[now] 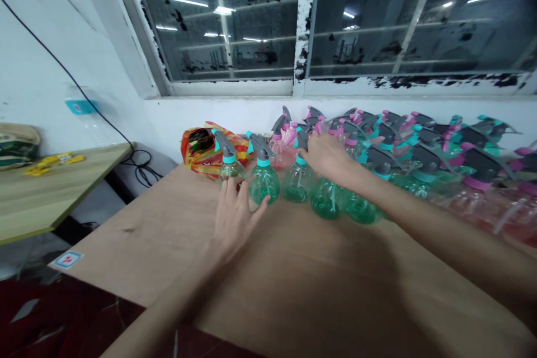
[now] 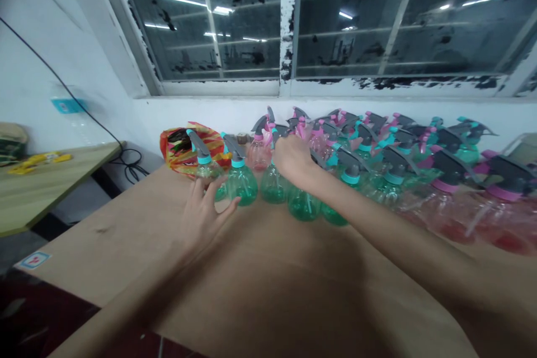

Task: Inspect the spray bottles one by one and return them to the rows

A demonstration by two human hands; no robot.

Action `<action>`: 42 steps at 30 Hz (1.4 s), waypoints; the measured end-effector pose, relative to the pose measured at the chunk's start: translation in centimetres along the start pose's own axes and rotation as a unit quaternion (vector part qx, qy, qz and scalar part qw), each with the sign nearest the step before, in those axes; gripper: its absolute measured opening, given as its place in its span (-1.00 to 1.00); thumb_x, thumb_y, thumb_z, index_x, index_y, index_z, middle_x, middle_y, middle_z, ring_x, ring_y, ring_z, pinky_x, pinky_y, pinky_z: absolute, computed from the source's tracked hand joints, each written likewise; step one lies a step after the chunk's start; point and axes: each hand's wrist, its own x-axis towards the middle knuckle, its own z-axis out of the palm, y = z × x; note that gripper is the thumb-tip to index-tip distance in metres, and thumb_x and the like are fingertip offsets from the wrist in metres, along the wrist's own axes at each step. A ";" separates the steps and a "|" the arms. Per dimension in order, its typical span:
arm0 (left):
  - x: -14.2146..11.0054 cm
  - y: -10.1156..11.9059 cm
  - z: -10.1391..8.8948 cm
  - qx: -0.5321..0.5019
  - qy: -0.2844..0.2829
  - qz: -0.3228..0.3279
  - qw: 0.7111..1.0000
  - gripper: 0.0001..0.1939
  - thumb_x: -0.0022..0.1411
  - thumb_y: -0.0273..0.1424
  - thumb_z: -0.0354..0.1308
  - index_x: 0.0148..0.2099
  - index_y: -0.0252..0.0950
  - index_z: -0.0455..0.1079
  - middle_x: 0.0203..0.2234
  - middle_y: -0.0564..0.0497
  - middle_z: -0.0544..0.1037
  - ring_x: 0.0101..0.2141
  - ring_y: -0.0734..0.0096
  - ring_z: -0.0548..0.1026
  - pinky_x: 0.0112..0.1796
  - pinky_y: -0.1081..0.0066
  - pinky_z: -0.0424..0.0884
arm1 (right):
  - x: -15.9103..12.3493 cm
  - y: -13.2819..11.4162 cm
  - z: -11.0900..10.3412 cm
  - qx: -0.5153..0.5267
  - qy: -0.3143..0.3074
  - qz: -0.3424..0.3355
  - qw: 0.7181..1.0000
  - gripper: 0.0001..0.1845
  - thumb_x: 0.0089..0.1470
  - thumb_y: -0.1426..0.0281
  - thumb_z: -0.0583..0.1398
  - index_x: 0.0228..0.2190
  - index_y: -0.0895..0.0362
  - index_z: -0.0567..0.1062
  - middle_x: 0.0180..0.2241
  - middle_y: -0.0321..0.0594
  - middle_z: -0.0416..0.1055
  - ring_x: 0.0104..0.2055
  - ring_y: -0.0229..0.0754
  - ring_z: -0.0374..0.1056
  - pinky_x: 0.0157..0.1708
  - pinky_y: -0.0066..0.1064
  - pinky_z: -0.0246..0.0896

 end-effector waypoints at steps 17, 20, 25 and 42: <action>-2.9 6.3 -2.4 -0.189 -0.175 -0.034 0.966 -0.76 0.34 -0.27 0.00 0.02 -0.20 0.26 -0.15 -0.05 0.35 -0.20 0.23 0.44 -0.19 0.23 0.43 | -3.5 0.9 -5.4 0.080 0.058 -0.008 0.995 -0.65 0.17 0.26 0.08 -0.57 0.13 0.47 -0.59 -0.13 0.45 -0.45 -0.07 0.41 -0.41 -0.26 0.20; -3.3 6.2 -2.8 -0.216 -0.170 -0.072 0.959 -0.79 0.34 -0.24 0.01 -0.04 -0.18 0.28 -0.18 -0.02 0.38 -0.27 0.29 0.46 -0.29 0.32 0.45 | -5.1 1.0 -8.0 0.139 0.037 0.004 0.990 -0.60 0.16 0.21 0.11 -0.64 0.10 0.37 -0.66 -0.23 0.41 -0.60 -0.20 0.34 -0.50 -0.34 0.15; -3.7 5.5 -2.3 -0.232 -0.203 -0.139 0.941 -0.82 0.35 -0.24 -0.01 -0.11 -0.21 0.27 -0.26 0.00 0.46 -0.38 0.35 0.48 -0.40 0.37 0.44 | -9.6 2.9 -10.5 0.166 -0.023 -0.065 0.984 -0.55 0.13 0.13 0.12 -0.68 0.08 0.28 -0.72 -0.37 0.31 -0.66 -0.30 0.22 -0.56 -0.40 0.04; 0.5 15.5 7.0 -0.247 -0.366 0.094 0.892 -0.67 0.29 -0.25 0.12 0.07 -0.18 0.34 -0.33 0.04 0.48 -0.36 0.34 0.49 -0.31 0.39 0.40 | -20.4 15.9 -11.0 0.096 -0.038 0.009 0.995 -0.54 0.16 0.00 0.01 -0.60 0.02 0.27 -0.66 -0.30 0.27 -0.62 -0.20 0.18 -0.55 -0.33 -0.01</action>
